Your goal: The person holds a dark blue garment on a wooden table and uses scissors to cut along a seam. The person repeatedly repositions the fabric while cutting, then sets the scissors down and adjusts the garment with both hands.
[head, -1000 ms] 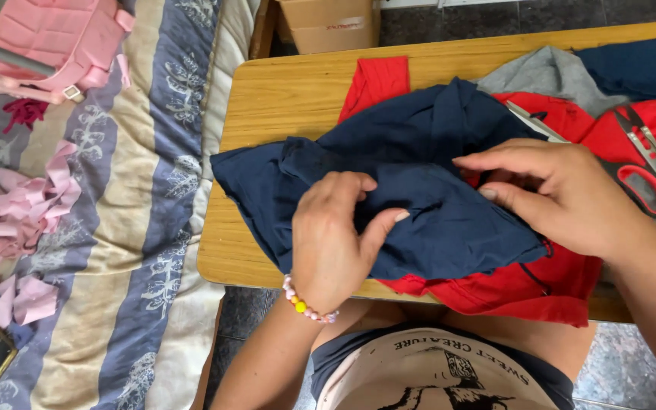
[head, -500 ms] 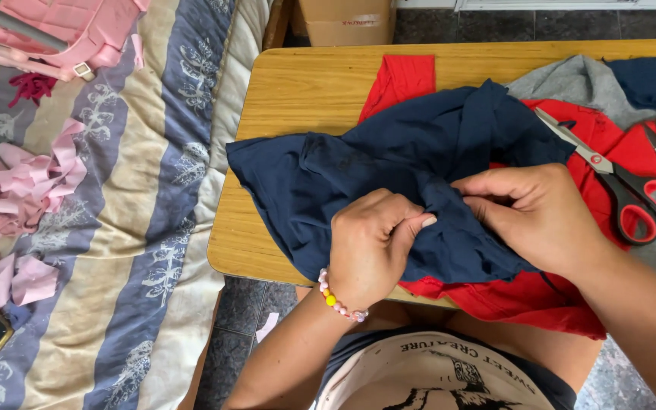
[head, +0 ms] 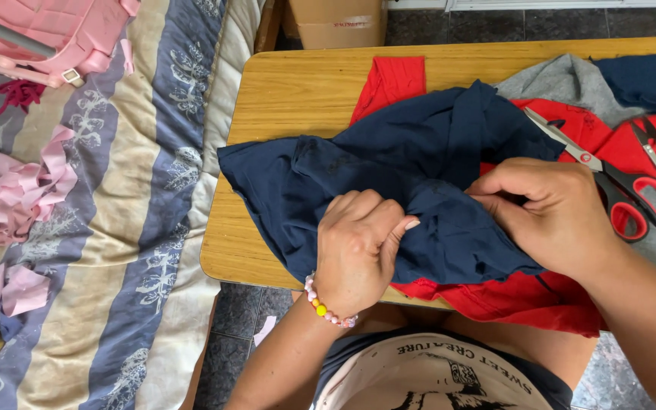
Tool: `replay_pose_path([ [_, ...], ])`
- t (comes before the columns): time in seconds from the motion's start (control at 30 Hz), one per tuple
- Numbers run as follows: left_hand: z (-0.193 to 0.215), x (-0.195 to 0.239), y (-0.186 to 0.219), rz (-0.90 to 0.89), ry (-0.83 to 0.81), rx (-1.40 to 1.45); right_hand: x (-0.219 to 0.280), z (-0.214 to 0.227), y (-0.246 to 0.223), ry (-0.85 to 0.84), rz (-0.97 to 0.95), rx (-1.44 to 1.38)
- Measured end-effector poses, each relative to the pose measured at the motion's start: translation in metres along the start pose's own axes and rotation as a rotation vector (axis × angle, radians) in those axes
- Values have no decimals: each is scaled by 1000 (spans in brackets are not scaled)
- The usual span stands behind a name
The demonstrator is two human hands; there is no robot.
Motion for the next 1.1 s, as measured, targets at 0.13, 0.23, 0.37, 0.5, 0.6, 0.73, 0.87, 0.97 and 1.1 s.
replay_pose_path([
  [0.13, 17, 2, -1, -7, 32, 5, 3, 17, 7, 86, 93, -12],
  [0.23, 38, 7, -6, -2, 83, -111, 13, 37, 34, 206, 92, 189],
  [0.37, 82, 43, -48, 177, 227, -475, 35, 67, 87, 341, -49, 331],
  [0.5, 126, 81, -103, 452, 318, -641, 64, 87, 172, 414, -203, 303],
  [0.6, 101, 81, -130, 589, 68, -709, 55, 79, 149, 380, -210, 320],
  [0.73, 94, 52, -114, 565, 59, -656, 36, 76, 123, 325, -209, 334],
  [0.87, 74, 10, -60, 339, 15, -436, 21, 53, 38, 242, 157, 514],
  [0.97, 42, -8, -53, 208, -129, -264, 0, 29, 5, 109, 241, 442],
  [1.1, 3, -10, -66, 188, -319, -286, -13, -1, -28, -62, 298, 195],
])
Point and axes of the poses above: each hand's wrist, its own x-axis away from the middle knuckle, its own z-axis out of the back of the hand, y = z × x, the point moved 9 cm from there along -x, towards the middle knuckle, and after that the axes turned 7 degrees about -y, right-handed, at the moved point
